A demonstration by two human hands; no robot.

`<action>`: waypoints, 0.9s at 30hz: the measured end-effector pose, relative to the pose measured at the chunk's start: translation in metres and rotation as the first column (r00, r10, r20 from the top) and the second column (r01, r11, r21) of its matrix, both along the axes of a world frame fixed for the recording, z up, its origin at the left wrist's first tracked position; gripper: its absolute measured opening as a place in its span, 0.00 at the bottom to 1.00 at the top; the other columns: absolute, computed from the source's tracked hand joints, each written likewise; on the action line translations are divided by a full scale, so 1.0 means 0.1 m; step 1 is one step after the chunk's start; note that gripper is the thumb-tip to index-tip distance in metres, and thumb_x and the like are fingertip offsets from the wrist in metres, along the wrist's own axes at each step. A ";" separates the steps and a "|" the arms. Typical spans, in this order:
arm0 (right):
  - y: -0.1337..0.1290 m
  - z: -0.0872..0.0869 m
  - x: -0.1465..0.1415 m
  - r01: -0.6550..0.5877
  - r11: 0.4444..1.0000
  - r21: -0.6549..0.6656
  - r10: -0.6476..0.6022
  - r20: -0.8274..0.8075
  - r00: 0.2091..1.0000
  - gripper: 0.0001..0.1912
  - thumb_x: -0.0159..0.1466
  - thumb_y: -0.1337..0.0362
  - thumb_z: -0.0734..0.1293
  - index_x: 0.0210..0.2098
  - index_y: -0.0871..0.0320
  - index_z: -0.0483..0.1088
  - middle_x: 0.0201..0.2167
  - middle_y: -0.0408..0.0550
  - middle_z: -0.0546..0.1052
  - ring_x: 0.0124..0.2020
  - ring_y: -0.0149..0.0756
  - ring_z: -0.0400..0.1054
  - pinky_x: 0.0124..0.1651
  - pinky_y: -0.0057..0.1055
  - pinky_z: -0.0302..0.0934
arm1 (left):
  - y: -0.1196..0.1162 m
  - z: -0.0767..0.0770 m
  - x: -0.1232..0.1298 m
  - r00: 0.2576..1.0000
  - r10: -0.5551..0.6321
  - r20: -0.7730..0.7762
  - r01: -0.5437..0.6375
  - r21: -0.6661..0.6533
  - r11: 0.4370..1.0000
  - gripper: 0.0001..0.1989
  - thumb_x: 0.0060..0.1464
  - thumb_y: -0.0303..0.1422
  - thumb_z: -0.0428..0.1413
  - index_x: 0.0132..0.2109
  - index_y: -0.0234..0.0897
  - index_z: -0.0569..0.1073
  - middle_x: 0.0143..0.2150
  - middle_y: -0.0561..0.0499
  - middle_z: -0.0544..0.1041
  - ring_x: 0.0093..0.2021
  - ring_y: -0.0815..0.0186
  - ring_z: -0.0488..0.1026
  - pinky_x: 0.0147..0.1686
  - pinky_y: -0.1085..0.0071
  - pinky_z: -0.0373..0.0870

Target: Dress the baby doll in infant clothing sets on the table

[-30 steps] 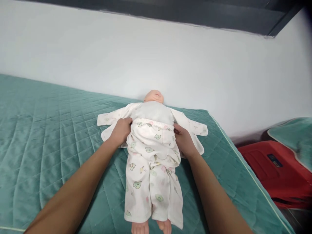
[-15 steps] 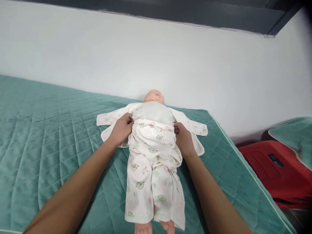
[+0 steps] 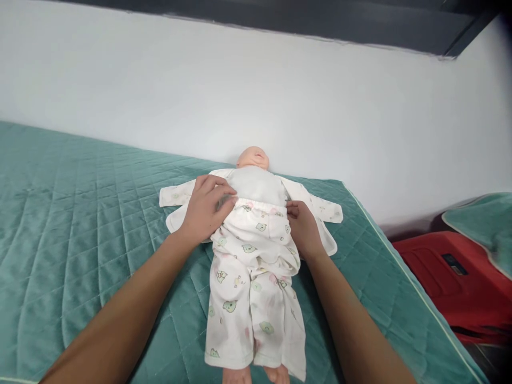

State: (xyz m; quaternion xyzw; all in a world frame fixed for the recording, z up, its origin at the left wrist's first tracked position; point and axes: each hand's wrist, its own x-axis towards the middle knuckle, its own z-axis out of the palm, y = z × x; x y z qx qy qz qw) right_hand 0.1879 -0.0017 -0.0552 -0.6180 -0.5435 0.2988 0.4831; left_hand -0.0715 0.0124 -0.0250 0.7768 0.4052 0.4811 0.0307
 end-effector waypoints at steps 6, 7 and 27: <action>-0.03 0.07 0.02 0.048 0.999 -0.011 -0.047 0.074 0.996 0.10 0.62 0.56 0.66 0.40 0.52 0.68 0.32 0.45 0.78 0.31 0.40 0.71 0.34 0.36 0.64 | 0.02 0.04 -0.07 0.988 -0.111 -0.106 0.097 -0.127 0.987 0.08 0.59 0.40 0.58 0.41 0.43 0.75 0.53 0.47 0.72 0.59 0.54 0.59 0.62 0.55 0.55; -0.04 0.09 0.02 0.052 0.998 0.034 -0.055 0.110 0.992 0.10 0.62 0.54 0.65 0.39 0.52 0.69 0.33 0.46 0.78 0.32 0.40 0.71 0.35 0.37 0.64 | 0.02 0.05 -0.07 0.988 -0.128 -0.092 0.111 -0.172 0.979 0.07 0.58 0.40 0.59 0.39 0.42 0.74 0.54 0.47 0.71 0.60 0.54 0.58 0.62 0.55 0.55; 0.00 0.44 -0.17 -0.433 0.872 0.229 0.305 0.438 0.846 0.08 0.63 0.58 0.69 0.39 0.52 0.66 0.39 0.46 0.68 0.42 0.39 0.63 0.46 0.36 0.59 | 0.47 0.17 0.17 0.985 -0.163 0.051 0.169 -0.402 0.900 0.11 0.62 0.39 0.50 0.33 0.41 0.60 0.27 0.54 0.68 0.30 0.62 0.65 0.33 0.68 0.55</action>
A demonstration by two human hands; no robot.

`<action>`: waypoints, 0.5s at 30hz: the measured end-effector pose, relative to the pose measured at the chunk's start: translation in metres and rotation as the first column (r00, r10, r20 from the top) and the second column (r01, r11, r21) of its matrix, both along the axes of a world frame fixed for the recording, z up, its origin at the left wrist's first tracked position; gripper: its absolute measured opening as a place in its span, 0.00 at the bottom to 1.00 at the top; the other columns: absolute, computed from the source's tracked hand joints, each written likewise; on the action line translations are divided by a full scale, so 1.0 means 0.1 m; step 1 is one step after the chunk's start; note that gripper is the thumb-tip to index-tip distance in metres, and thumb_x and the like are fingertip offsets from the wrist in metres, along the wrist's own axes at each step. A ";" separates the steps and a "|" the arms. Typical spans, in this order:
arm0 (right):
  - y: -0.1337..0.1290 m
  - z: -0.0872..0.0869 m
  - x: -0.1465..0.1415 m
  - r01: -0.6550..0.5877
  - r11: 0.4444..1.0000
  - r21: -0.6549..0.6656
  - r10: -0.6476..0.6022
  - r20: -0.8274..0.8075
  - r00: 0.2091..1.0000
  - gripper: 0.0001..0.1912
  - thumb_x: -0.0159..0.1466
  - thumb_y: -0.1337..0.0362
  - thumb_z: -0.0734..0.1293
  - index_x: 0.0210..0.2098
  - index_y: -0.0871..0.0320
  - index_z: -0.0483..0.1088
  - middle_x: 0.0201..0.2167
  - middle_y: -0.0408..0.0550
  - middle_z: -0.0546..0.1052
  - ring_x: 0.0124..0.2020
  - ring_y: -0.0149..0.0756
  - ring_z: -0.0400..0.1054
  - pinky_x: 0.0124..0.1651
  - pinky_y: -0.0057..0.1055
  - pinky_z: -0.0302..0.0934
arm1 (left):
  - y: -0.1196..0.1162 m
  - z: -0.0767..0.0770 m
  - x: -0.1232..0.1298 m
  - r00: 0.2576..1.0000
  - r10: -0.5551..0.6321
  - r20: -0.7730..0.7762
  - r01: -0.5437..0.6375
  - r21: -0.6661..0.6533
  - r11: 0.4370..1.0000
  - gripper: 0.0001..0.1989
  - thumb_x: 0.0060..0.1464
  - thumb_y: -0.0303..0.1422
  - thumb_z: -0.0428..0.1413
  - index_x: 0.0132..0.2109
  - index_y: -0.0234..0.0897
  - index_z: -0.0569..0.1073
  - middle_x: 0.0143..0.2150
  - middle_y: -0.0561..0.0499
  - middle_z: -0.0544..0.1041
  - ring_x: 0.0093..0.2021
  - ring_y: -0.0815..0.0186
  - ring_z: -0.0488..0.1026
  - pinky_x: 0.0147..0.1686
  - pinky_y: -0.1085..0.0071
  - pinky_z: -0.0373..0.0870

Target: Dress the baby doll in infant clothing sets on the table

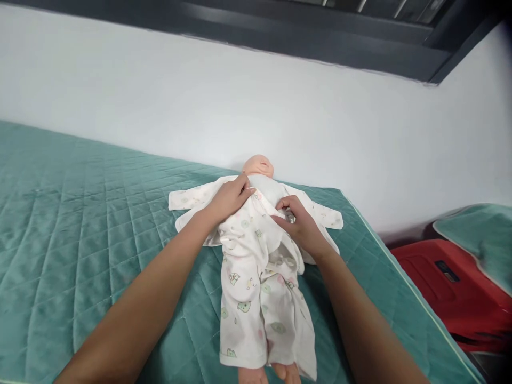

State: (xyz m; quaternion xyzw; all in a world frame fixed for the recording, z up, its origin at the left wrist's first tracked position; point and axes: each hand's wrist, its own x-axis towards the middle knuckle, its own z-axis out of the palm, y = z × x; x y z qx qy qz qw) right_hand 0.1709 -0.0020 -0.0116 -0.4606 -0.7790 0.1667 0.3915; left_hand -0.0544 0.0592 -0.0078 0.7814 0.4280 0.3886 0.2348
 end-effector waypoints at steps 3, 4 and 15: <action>0.12 0.07 -0.01 0.011 0.995 -0.104 -0.006 0.052 0.999 0.12 0.64 0.54 0.66 0.31 0.54 0.63 0.32 0.42 0.66 0.34 0.36 0.60 0.39 0.33 0.56 | 0.14 -0.02 0.02 0.997 -0.016 0.073 0.020 -0.061 0.998 0.10 0.62 0.38 0.50 0.33 0.41 0.60 0.29 0.54 0.67 0.32 0.62 0.65 0.34 0.68 0.56; 0.17 0.08 -0.01 0.028 0.991 -0.131 -0.018 0.072 0.997 0.14 0.65 0.52 0.64 0.29 0.54 0.62 0.30 0.41 0.65 0.32 0.35 0.59 0.37 0.33 0.55 | 0.18 -0.04 0.01 0.993 -0.019 0.114 0.029 -0.093 0.995 0.10 0.61 0.38 0.51 0.33 0.40 0.61 0.29 0.54 0.67 0.33 0.63 0.65 0.34 0.68 0.56; 0.68 -0.17 0.04 0.113 0.931 -0.347 -0.207 -0.247 0.947 0.20 0.59 0.44 0.67 0.29 0.55 0.66 0.23 0.38 0.67 0.26 0.31 0.58 0.31 0.29 0.54 | 0.34 -0.19 -0.01 0.922 0.094 0.377 0.063 -0.383 0.921 0.13 0.56 0.39 0.58 0.29 0.37 0.65 0.27 0.56 0.66 0.30 0.67 0.63 0.32 0.71 0.57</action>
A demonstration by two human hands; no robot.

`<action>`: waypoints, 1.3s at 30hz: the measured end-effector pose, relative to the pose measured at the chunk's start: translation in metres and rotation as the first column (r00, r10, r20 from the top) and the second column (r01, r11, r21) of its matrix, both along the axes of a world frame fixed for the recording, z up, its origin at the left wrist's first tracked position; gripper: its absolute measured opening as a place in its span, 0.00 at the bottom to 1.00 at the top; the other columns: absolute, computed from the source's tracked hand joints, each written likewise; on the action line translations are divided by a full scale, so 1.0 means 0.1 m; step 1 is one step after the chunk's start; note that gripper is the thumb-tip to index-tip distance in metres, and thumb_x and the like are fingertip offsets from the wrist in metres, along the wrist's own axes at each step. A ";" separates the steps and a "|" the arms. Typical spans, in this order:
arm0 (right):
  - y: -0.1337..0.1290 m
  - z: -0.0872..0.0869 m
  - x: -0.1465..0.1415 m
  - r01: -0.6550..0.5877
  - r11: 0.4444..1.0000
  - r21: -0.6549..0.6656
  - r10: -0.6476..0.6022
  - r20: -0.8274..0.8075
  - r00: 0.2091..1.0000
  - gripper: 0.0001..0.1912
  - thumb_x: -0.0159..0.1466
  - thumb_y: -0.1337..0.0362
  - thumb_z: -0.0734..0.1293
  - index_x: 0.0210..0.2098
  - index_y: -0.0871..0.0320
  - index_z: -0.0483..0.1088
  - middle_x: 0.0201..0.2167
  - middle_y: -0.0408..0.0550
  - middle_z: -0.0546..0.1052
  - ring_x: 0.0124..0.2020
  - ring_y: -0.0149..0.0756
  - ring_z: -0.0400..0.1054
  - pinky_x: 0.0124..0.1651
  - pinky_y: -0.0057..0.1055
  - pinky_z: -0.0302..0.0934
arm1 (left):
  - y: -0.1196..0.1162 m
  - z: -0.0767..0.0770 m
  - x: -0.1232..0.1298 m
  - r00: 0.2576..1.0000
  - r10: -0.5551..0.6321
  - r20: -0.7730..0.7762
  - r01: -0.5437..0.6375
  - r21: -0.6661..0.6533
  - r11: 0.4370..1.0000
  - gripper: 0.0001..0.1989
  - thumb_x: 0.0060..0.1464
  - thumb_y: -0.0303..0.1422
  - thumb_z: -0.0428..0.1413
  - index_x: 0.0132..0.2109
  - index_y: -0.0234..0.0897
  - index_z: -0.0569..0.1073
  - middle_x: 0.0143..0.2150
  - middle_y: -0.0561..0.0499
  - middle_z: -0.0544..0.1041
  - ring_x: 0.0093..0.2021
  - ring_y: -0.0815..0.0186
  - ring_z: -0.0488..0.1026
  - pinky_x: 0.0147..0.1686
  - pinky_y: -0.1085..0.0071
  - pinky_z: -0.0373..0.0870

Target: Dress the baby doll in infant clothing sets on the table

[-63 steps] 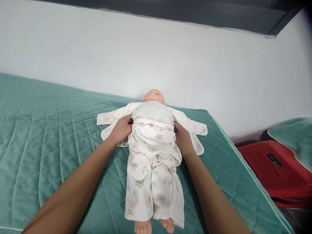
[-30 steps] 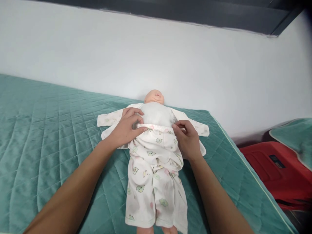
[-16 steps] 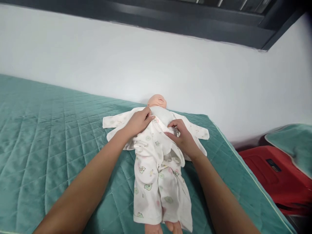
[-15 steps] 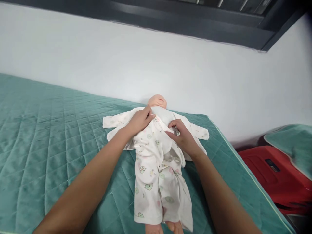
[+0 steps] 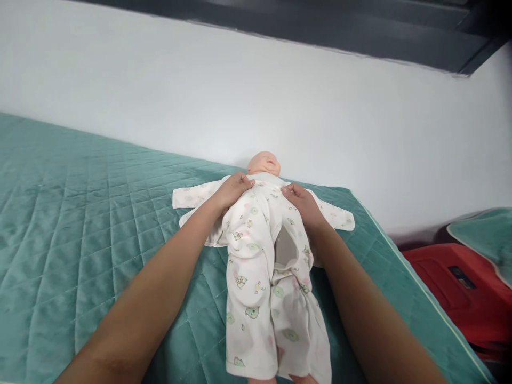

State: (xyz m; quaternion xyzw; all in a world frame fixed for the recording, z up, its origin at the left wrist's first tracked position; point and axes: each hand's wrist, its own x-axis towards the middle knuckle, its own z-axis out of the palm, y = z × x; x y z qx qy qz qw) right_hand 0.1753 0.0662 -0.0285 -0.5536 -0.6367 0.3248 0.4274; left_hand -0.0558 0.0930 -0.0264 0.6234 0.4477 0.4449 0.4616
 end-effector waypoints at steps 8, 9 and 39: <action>-0.18 -0.10 0.12 0.103 0.995 0.010 -0.089 -0.434 0.896 0.21 0.53 0.45 0.70 0.32 0.53 0.61 0.25 0.38 0.70 0.26 0.33 0.63 0.31 0.32 0.60 | -0.30 -0.05 -0.10 0.952 0.045 0.303 0.012 -0.183 0.983 0.13 0.47 0.38 0.65 0.35 0.37 0.71 0.28 0.55 0.71 0.27 0.69 0.66 0.29 0.72 0.61; -0.20 -0.10 0.14 0.097 0.995 0.008 -0.084 -0.436 0.896 0.21 0.52 0.46 0.70 0.32 0.53 0.62 0.25 0.38 0.70 0.25 0.33 0.63 0.31 0.32 0.60 | -0.32 -0.06 -0.11 0.928 0.052 0.368 0.037 -0.231 0.972 0.14 0.45 0.37 0.66 0.35 0.37 0.71 0.28 0.55 0.72 0.27 0.69 0.66 0.28 0.72 0.62; -0.32 -0.11 0.28 0.255 0.967 -0.011 -0.222 0.455 0.862 0.08 0.63 0.62 0.59 0.38 0.54 0.69 0.34 0.48 0.77 0.37 0.42 0.69 0.40 0.34 0.58 | -0.63 0.17 -0.42 0.958 -0.098 -0.268 0.055 -0.163 0.985 0.09 0.52 0.37 0.55 0.38 0.36 0.72 0.35 0.52 0.77 0.34 0.64 0.72 0.33 0.72 0.65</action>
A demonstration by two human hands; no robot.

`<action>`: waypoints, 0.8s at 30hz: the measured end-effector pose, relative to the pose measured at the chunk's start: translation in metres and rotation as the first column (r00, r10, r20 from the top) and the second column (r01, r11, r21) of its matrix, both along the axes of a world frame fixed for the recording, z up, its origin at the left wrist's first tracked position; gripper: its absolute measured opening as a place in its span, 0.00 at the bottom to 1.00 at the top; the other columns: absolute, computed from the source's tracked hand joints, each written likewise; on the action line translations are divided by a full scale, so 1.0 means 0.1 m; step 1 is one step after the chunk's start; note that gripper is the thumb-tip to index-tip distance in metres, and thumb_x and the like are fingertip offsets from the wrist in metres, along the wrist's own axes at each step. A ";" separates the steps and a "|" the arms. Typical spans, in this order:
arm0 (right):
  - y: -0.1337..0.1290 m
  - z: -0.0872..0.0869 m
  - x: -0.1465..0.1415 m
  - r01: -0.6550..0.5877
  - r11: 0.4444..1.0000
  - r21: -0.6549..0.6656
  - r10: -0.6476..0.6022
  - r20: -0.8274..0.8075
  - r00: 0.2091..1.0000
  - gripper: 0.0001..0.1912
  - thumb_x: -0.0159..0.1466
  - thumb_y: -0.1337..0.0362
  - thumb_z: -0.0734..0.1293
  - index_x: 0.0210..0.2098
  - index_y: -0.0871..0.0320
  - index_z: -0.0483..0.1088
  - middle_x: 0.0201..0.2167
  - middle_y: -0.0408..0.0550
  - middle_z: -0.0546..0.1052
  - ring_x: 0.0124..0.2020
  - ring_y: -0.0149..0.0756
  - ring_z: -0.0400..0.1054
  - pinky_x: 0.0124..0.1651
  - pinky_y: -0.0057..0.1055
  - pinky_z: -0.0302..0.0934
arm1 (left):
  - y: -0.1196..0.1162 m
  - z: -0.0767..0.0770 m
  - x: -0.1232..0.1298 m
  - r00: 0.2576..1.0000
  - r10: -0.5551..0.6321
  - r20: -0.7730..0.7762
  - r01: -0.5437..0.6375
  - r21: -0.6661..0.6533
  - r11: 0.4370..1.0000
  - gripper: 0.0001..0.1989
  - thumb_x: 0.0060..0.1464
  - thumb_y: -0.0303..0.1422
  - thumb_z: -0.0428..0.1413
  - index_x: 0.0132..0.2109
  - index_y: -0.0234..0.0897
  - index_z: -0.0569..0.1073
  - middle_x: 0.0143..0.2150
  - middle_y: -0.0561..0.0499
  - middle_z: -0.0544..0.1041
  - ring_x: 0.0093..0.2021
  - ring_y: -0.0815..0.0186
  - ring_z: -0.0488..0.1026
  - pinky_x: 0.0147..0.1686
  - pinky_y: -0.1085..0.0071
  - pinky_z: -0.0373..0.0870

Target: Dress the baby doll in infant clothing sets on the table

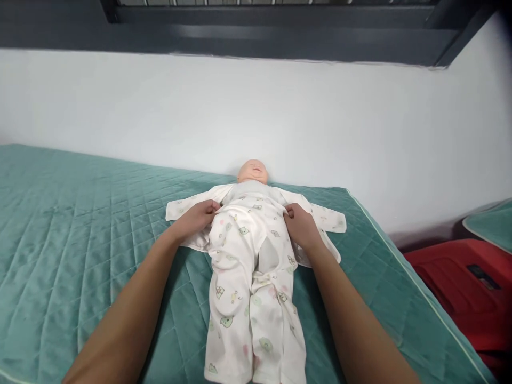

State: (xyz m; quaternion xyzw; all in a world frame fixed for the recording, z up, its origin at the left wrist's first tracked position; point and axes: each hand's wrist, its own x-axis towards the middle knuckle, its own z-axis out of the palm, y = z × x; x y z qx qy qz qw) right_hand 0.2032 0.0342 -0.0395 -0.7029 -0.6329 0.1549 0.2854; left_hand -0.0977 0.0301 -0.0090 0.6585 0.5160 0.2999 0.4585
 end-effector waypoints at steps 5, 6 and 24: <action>0.01 0.00 -0.02 -0.112 0.993 -0.025 0.113 0.036 0.993 0.09 0.61 0.62 0.61 0.34 0.55 0.73 0.37 0.50 0.79 0.38 0.41 0.70 0.41 0.33 0.59 | 0.09 -0.11 0.06 0.943 0.044 -0.330 0.027 0.206 0.978 0.07 0.50 0.32 0.54 0.37 0.37 0.73 0.38 0.47 0.79 0.39 0.57 0.74 0.37 0.67 0.67; 0.02 0.01 -0.02 -0.141 0.990 -0.024 0.142 0.021 0.990 0.09 0.60 0.63 0.62 0.35 0.56 0.73 0.37 0.50 0.80 0.38 0.41 0.70 0.40 0.33 0.59 | 0.11 -0.14 0.09 0.925 0.090 -0.370 0.000 0.235 0.972 0.09 0.50 0.31 0.54 0.39 0.36 0.73 0.39 0.45 0.80 0.40 0.56 0.74 0.38 0.66 0.67; -0.15 0.02 -0.16 -0.321 0.946 0.039 0.221 -0.802 0.555 0.21 0.51 0.62 0.74 0.45 0.57 0.78 0.34 0.48 0.83 0.39 0.46 0.76 0.45 0.40 0.70 | 0.01 -0.06 0.14 0.941 0.029 0.338 0.011 -0.116 0.993 0.16 0.44 0.29 0.59 0.43 0.33 0.80 0.33 0.46 0.82 0.36 0.57 0.78 0.40 0.64 0.73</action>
